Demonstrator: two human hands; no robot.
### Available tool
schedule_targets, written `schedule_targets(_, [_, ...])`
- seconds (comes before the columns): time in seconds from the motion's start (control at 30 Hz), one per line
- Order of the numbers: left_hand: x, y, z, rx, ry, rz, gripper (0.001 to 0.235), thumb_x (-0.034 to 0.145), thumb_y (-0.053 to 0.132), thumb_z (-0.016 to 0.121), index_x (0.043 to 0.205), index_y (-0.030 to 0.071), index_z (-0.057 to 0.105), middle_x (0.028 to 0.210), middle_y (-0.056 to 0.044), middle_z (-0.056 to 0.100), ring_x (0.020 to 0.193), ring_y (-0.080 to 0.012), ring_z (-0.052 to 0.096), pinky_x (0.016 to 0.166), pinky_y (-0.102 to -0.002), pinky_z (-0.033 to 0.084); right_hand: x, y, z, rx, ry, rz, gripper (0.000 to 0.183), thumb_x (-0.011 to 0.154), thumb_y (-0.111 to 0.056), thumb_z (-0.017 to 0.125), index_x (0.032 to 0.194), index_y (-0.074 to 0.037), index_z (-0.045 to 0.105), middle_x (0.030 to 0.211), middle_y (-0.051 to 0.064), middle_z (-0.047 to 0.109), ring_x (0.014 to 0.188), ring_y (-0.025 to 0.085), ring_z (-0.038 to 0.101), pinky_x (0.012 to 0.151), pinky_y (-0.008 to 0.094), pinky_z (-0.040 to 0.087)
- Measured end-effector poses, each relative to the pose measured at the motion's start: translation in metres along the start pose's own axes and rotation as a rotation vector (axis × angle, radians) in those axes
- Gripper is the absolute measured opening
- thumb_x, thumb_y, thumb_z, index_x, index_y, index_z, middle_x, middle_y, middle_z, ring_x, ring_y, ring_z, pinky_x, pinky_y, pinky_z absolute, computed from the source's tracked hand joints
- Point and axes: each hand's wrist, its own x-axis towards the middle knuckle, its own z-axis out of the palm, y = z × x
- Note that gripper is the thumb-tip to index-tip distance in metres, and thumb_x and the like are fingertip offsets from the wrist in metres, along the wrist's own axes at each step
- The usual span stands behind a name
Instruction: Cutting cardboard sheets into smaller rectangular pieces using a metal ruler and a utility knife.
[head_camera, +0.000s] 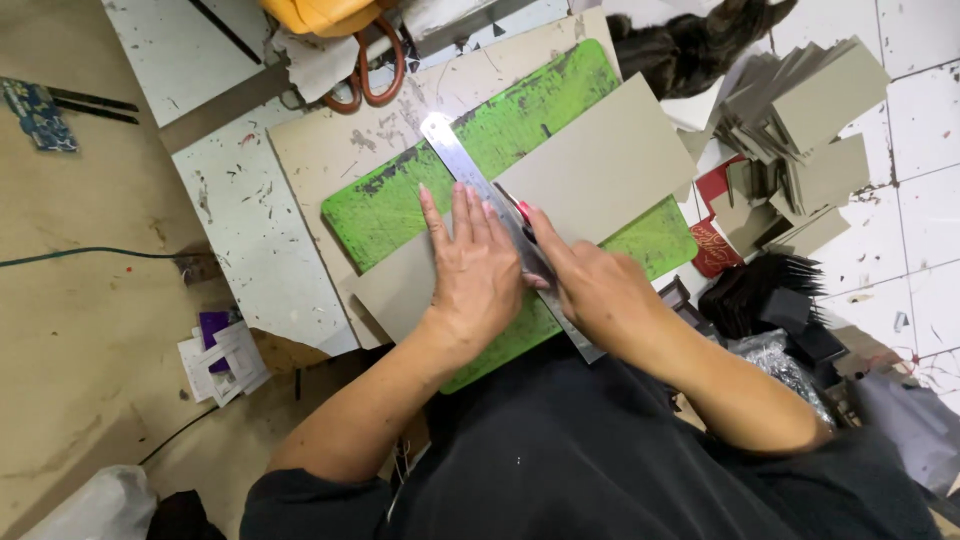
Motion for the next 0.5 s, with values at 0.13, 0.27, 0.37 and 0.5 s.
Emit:
schedule_targets(0.13, [0.002,0.000,0.002,0.027,0.028,0.003,0.095,0.074,0.059,0.080,0.128,-0.016,0.061,0.135,-0.041,0.057,0.141,-0.0522,0.045,0.114,-0.081,0.000,0.018,0.000,0.001,-0.031,0.007,-0.016,0.072,0.101,-0.033,0.053,0.164,-0.012,0.026,0.075,0.021,0.066,0.070,0.046,0.072,0.064,0.055,0.058])
schedule_targets(0.27, [0.001,-0.002,0.011,0.033,0.075,0.015,0.097,0.072,0.059,0.080,0.128,-0.017,0.061,0.135,-0.042,0.057,0.140,-0.0539,0.045,0.114,-0.083,0.001,0.018,0.002,0.003,-0.141,0.027,-0.069,0.072,0.100,-0.037,0.056,0.162,-0.010,0.032,0.074,0.022,0.067,0.069,0.046,0.072,0.063,0.054,0.059])
schedule_targets(0.37, [0.003,-0.001,0.009,0.028,0.073,0.011,0.087,0.078,0.051,0.079,0.129,-0.017,0.061,0.137,-0.041,0.056,0.141,-0.0543,0.043,0.113,-0.082,0.001,0.006,-0.001,-0.002,-0.061,-0.072,-0.007,0.073,0.099,-0.024,0.050,0.165,-0.014,0.020,0.078,0.023,0.064,0.072,0.050,0.070,0.064,0.060,0.057])
schedule_targets(0.5, [0.002,-0.002,0.006,0.033,-0.036,0.025,0.096,0.080,0.066,0.074,0.130,-0.015,0.062,0.138,-0.042,0.055,0.143,-0.0553,0.040,0.110,-0.085,-0.005,-0.066,0.006,0.018,-0.044,-0.203,0.081,0.077,0.095,-0.015,0.047,0.165,-0.011,0.017,0.084,0.026,0.067,0.075,0.052,0.071,0.066,0.060,0.058])
